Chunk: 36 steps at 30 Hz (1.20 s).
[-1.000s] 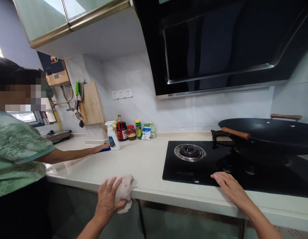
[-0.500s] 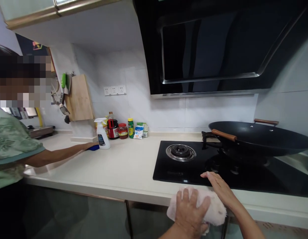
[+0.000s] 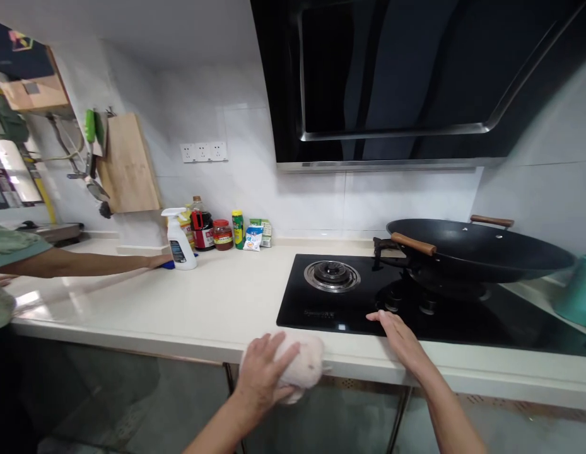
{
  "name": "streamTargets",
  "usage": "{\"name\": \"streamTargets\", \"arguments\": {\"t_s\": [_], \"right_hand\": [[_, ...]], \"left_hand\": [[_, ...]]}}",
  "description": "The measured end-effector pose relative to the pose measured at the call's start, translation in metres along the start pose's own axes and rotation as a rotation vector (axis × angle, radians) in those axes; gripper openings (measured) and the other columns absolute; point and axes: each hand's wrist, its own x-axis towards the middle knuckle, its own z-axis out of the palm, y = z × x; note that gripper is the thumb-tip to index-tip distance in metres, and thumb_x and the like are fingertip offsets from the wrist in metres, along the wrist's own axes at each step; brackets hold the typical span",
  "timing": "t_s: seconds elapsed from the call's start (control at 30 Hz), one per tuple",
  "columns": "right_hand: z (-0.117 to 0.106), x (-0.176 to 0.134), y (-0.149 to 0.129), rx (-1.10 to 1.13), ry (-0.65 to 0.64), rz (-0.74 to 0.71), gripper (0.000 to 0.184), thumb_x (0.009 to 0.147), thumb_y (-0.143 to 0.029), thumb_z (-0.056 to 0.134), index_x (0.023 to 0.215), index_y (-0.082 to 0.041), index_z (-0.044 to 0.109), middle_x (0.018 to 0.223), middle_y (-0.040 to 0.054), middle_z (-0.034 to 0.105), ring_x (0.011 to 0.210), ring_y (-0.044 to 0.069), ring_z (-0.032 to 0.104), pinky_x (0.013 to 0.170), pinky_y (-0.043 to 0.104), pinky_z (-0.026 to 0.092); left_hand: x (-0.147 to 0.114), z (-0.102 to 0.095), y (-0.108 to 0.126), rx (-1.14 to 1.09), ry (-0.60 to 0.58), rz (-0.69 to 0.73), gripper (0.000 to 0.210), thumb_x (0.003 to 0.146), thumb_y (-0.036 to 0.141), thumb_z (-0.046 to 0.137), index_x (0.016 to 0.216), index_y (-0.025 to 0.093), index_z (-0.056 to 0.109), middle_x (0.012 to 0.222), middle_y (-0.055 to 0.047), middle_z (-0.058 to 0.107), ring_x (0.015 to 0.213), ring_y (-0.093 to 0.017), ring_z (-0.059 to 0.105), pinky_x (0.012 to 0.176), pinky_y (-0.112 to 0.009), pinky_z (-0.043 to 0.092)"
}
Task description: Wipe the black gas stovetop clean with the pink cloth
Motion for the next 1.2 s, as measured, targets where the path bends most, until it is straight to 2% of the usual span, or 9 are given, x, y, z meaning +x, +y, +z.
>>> {"name": "streamTargets", "arguments": {"t_s": [0.13, 0.27, 0.43, 0.63, 0.83, 0.9, 1.03, 1.13, 1.2], "right_hand": [[0.0, 0.0, -0.002, 0.007, 0.002, -0.017, 0.064, 0.098, -0.067, 0.027, 0.109, -0.028, 0.076, 0.127, 0.006, 0.07, 0.131, 0.029, 0.053, 0.119, 0.051, 0.033], [0.0, -0.001, -0.007, -0.005, 0.006, -0.04, 0.063, 0.098, -0.066, 0.026, 0.104, -0.028, 0.076, 0.122, 0.0058, 0.071, 0.126, 0.028, 0.055, 0.116, 0.051, 0.036], [-0.001, -0.001, -0.011, -0.012, 0.004, -0.05, 0.063, 0.099, -0.064, 0.024, 0.102, -0.028, 0.075, 0.12, 0.0059, 0.071, 0.124, 0.028, 0.056, 0.115, 0.049, 0.036], [-0.005, -0.004, -0.017, 0.087, 0.063, -0.023, 0.058, 0.099, -0.064, 0.03, 0.104, -0.026, 0.074, 0.123, 0.0068, 0.07, 0.122, 0.026, 0.057, 0.116, 0.047, 0.036], [-0.021, -0.047, -0.026, 0.148, 0.539, -0.081, 0.048, 0.101, -0.056, 0.036, 0.11, -0.021, 0.068, 0.125, 0.0129, 0.063, 0.122, 0.027, 0.056, 0.109, 0.043, 0.042], [-0.016, -0.069, -0.025, 0.061, 0.512, -0.12, 0.044, 0.101, -0.054, 0.036, 0.112, -0.022, 0.066, 0.125, 0.0129, 0.062, 0.123, 0.028, 0.055, 0.108, 0.045, 0.042], [0.006, -0.096, -0.017, -0.227, 0.243, -0.253, 0.044, 0.1, -0.052, 0.044, 0.136, -0.031, 0.055, 0.138, 0.0089, 0.056, 0.129, 0.03, 0.051, 0.11, 0.051, 0.04], [0.014, -0.097, -0.011, -0.417, 0.145, -0.31, 0.055, 0.095, -0.055, 0.052, 0.147, -0.037, 0.045, 0.143, 0.0081, 0.052, 0.131, 0.033, 0.048, 0.109, 0.055, 0.04], [0.015, -0.094, -0.011, -0.515, 0.116, -0.331, 0.067, 0.087, -0.061, 0.063, 0.147, -0.035, 0.047, 0.143, 0.0114, 0.05, 0.131, 0.037, 0.046, 0.107, 0.058, 0.039]], "left_hand": [[-0.03, -0.022, -0.052, 0.043, -0.018, -0.12, 0.066, 0.083, 0.055, 0.068, 0.142, 0.028, 0.054, 0.139, -0.013, 0.059, 0.121, -0.035, 0.054, 0.104, -0.048, 0.039], [-0.029, -0.028, -0.051, 0.11, 0.015, -0.252, 0.063, 0.077, 0.052, 0.073, 0.133, 0.024, 0.062, 0.13, -0.014, 0.063, 0.117, -0.038, 0.054, 0.1, -0.05, 0.038], [0.012, -0.009, 0.016, 0.091, -0.048, -0.275, 0.072, 0.063, 0.05, 0.086, 0.128, 0.029, 0.065, 0.129, -0.012, 0.063, 0.112, -0.039, 0.052, 0.093, -0.052, 0.038], [0.096, 0.016, 0.123, -0.14, -0.213, -0.19, 0.085, 0.06, 0.054, 0.09, 0.136, 0.033, 0.058, 0.128, -0.013, 0.061, 0.108, -0.037, 0.053, 0.09, -0.053, 0.04], [0.155, 0.019, 0.171, -0.295, -0.336, -0.12, 0.078, 0.065, 0.06, 0.084, 0.13, 0.025, 0.06, 0.111, -0.013, 0.062, 0.099, -0.032, 0.053, 0.08, -0.045, 0.042], [0.158, 0.017, 0.17, -0.323, -0.352, -0.115, 0.077, 0.066, 0.061, 0.082, 0.129, 0.023, 0.06, 0.111, -0.013, 0.062, 0.098, -0.032, 0.053, 0.081, -0.045, 0.043], [0.152, 0.009, 0.145, -0.427, -0.384, -0.015, 0.067, 0.069, 0.046, 0.08, 0.128, 0.02, 0.06, 0.116, -0.013, 0.062, 0.102, -0.031, 0.054, 0.087, -0.045, 0.046], [0.144, -0.002, 0.102, -0.653, -0.384, 0.098, 0.062, 0.074, 0.039, 0.077, 0.131, 0.026, 0.059, 0.126, -0.007, 0.062, 0.109, -0.025, 0.057, 0.093, -0.037, 0.048], [0.138, -0.009, 0.063, -0.804, -0.384, 0.042, 0.056, 0.082, 0.034, 0.07, 0.136, 0.028, 0.057, 0.132, -0.004, 0.06, 0.115, -0.021, 0.059, 0.097, -0.032, 0.048]]}}
